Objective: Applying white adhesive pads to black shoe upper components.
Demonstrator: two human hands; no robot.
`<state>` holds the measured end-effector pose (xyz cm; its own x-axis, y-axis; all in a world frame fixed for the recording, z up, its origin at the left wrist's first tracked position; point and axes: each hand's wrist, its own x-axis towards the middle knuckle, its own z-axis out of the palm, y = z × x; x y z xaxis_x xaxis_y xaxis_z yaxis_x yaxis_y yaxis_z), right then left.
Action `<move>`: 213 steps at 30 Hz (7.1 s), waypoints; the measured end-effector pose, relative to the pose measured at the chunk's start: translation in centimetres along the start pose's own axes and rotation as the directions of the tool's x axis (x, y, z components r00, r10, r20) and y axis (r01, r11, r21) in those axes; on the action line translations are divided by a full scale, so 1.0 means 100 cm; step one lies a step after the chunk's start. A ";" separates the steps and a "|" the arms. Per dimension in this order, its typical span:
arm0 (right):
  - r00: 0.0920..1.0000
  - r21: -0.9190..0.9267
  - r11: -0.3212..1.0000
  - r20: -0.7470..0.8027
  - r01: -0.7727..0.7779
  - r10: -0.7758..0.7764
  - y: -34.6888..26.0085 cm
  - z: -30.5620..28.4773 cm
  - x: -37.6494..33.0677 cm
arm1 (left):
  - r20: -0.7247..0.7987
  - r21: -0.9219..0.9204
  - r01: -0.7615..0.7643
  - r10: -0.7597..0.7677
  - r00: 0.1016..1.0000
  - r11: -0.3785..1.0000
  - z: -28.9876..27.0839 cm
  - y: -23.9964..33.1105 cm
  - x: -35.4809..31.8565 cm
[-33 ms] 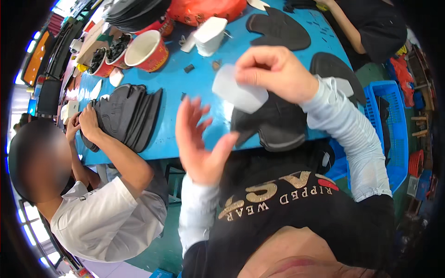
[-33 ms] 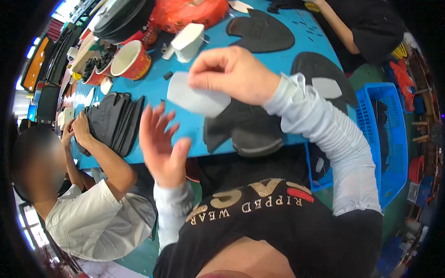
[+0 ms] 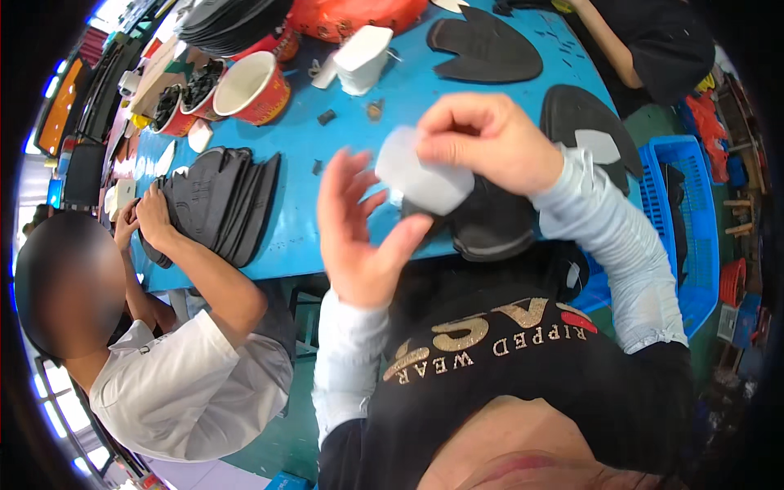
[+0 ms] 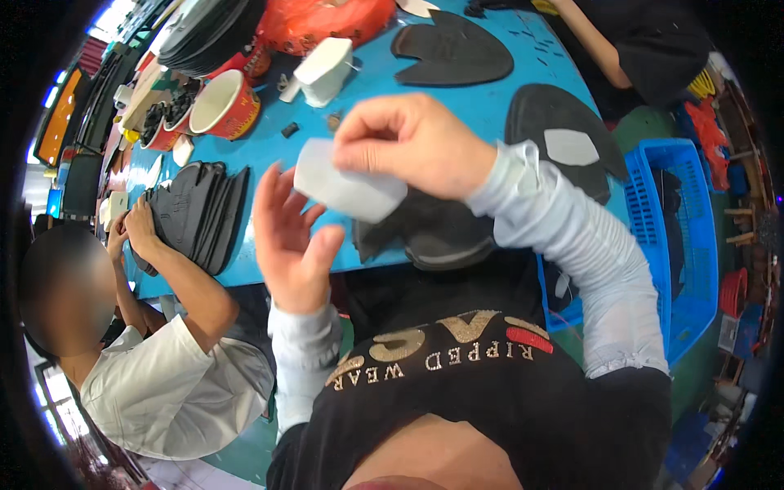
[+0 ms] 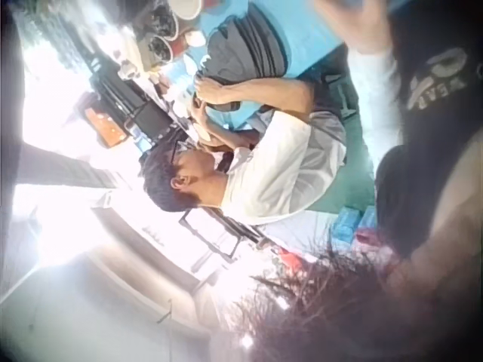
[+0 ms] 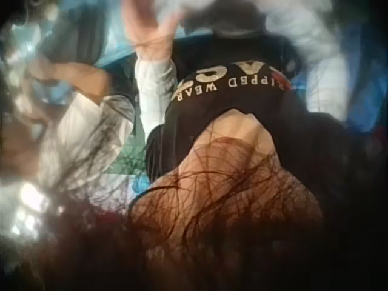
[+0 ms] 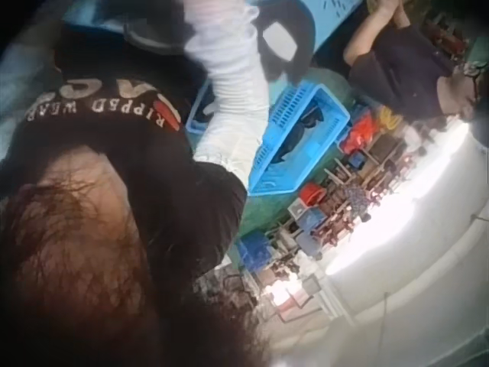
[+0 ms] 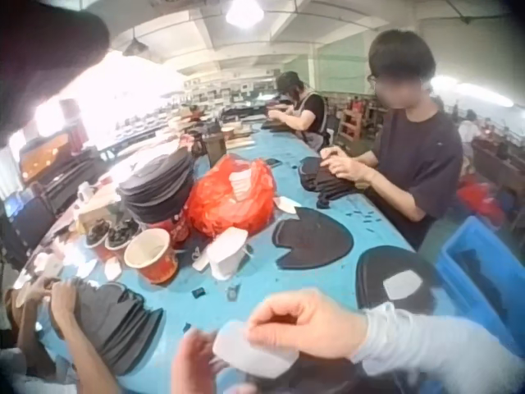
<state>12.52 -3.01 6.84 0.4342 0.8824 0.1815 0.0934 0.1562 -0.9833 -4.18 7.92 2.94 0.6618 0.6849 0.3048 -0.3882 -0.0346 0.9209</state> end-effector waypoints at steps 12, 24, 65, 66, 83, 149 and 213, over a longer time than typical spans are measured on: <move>0.960 -0.008 0.970 -0.142 -0.245 0.241 -0.010 -0.017 -0.099 | 0.525 0.141 0.330 -0.353 0.775 0.933 0.032 -0.009 -0.021; 0.911 0.313 0.949 -0.401 0.038 0.096 0.011 0.020 -0.115 | 0.467 0.332 -0.462 0.282 0.838 0.822 0.049 -0.017 -0.037; 0.960 0.096 0.994 -0.270 -0.056 0.080 0.027 0.024 -0.108 | 0.376 0.204 -0.069 -0.013 0.926 0.976 0.039 -0.020 -0.037; 0.961 0.046 0.998 -0.269 -0.051 0.062 0.027 0.023 -0.107 | 0.377 0.205 -0.070 -0.012 0.926 0.976 0.039 -0.020 -0.038; 0.941 0.349 0.923 -0.227 -0.164 0.253 0.024 -0.002 -0.125 | 0.076 -0.285 0.464 -0.463 0.883 0.839 0.016 -0.022 -0.030; 1.000 -0.986 0.164 0.006 0.011 -0.030 0.049 -0.013 -0.111 | 0.766 0.633 -0.770 -0.208 0.609 0.075 0.020 -0.037 -0.010; 0.967 0.375 0.923 -0.190 -0.086 0.167 0.021 0.024 -0.097 | 0.250 -0.362 0.504 -0.439 0.863 0.784 0.028 -0.017 -0.038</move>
<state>6.33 -10.22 3.02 0.6062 0.7952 0.0142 -0.2866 0.2350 -0.9288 -4.25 3.36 0.88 0.9020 0.4242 -0.0804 -0.2031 0.5813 0.7879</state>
